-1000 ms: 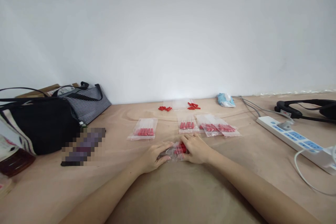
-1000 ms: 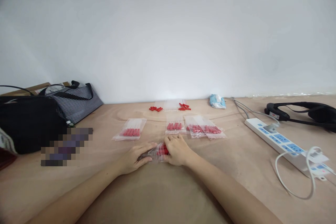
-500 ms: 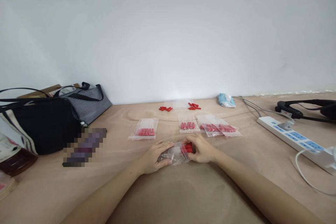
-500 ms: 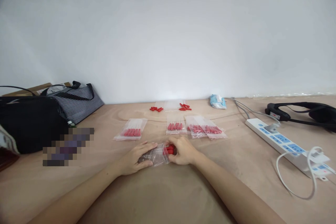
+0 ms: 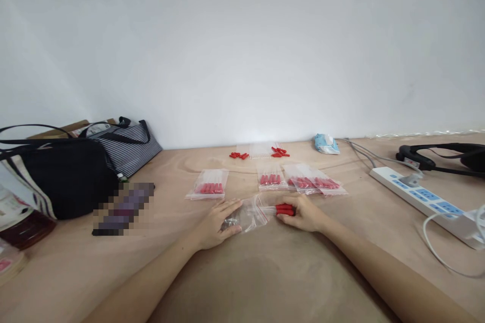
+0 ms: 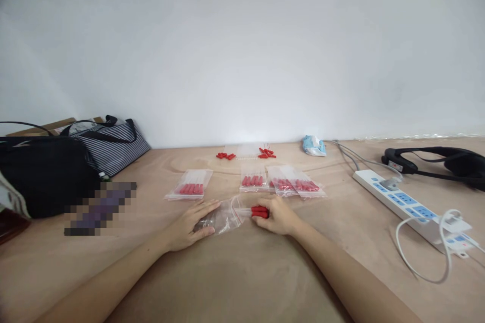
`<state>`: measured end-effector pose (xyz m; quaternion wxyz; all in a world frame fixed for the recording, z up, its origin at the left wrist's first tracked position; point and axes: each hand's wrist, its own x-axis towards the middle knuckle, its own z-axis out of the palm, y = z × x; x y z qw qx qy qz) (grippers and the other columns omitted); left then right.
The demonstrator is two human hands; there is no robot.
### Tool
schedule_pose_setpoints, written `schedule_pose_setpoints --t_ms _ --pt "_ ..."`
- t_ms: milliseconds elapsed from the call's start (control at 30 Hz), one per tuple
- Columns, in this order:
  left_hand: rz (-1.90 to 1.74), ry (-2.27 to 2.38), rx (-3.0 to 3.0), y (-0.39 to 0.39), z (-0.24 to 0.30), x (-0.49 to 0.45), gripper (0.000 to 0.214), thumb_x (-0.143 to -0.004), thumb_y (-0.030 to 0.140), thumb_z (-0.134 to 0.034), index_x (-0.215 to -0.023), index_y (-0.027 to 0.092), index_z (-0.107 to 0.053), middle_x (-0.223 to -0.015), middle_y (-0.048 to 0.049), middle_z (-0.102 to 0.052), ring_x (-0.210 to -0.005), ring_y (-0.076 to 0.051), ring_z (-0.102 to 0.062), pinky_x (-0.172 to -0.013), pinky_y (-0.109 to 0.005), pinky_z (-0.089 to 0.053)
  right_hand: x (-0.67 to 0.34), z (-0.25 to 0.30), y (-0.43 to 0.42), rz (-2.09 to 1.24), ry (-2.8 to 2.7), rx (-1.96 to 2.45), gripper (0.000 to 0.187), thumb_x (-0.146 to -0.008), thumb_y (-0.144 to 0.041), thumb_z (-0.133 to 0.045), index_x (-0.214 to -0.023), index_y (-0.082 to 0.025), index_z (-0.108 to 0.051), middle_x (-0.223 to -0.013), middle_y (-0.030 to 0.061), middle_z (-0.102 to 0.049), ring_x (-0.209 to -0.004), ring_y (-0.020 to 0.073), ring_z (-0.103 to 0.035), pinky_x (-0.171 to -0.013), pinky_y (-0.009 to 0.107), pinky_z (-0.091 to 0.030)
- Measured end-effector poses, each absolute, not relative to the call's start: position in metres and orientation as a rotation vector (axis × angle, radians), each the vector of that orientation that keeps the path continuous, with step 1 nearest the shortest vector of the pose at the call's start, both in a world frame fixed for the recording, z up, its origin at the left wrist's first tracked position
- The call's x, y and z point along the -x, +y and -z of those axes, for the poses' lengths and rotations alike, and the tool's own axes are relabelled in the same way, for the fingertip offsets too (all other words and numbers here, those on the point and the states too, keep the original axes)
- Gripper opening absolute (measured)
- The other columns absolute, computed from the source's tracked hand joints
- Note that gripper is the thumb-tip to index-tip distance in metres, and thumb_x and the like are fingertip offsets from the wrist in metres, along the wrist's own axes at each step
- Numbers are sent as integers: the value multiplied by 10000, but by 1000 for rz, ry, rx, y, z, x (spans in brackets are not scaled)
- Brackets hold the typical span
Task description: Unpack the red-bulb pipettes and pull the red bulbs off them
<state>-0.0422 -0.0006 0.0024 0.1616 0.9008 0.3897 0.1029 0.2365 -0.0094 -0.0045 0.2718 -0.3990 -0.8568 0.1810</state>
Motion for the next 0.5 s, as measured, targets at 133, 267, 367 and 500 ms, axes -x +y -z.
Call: schedule_pose_setpoints --t_ms 133,267,367,500 --pt "-390 1137 -2611 -6 -4 47 514 -848 407 -419 -1309 192 -345 -1382 -81 -338 -1288 -241 -262 -1063 -472 -204 -246 13 -14 -434 -2221 1131 261 -734 -212 -540 -994 -189 -550 -899 51 -587 -799 168 -559 -706 291 -450" --pt "-343 932 -2663 -9 -7 49 428 -858 393 -401 -1259 243 -421 -1369 -38 -367 -1277 -222 -291 -1045 -418 -273 -238 22 -17 -348 -2204 1076 331 -731 -146 -514 -1059 -194 -506 -1044 88 -516 -923 178 -536 -804 321 -448" --pt "-199 932 -2676 -15 -12 51 446 -843 432 -423 -1259 272 -423 -1364 -37 -376 -1248 -244 -340 -1003 -423 -329 -234 27 -17 -274 -2171 1104 240 -738 -131 -494 -964 -200 -537 -1004 82 -511 -880 171 -547 -787 326 -460" --pt "-180 1088 -2770 -29 -16 53 543 -801 502 -451 -1276 243 -409 -1332 -86 -412 -1181 -297 -402 -951 -480 -345 -233 31 -17 -206 -2099 1125 175 -727 -146 -514 -887 -204 -556 -944 68 -526 -842 168 -557 -764 319 -469"
